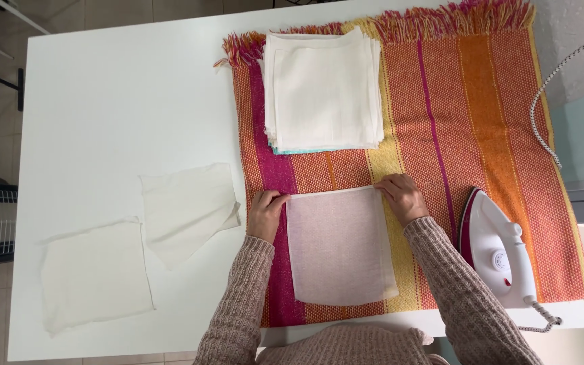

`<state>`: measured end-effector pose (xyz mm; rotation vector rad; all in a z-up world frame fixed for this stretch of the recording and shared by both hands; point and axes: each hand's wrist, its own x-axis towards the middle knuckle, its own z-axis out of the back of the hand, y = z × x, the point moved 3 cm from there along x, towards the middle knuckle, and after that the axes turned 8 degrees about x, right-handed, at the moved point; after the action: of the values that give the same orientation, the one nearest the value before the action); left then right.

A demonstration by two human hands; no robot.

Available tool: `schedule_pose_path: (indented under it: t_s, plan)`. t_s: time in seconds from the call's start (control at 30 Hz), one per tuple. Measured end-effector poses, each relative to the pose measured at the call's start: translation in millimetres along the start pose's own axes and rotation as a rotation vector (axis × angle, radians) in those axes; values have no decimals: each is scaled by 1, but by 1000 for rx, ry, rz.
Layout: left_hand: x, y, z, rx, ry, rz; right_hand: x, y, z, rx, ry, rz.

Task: Ironing white fabric squares on a table.

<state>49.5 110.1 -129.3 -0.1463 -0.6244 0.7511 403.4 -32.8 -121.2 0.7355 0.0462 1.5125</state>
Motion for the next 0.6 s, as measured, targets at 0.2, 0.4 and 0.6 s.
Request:
schedule_pose_path:
  t_s: [0.2, 0.4, 0.6]
  plan:
    - [8, -12, 18, 13, 6, 47, -11, -10, -10, -35, -62, 17]
    - [9, -15, 20, 18, 16, 27, 8, 1, -5, -7, 62, -125]
    - [22, -26, 31, -28, -16, 47, 31, 10, -4, 94, 197, -243]
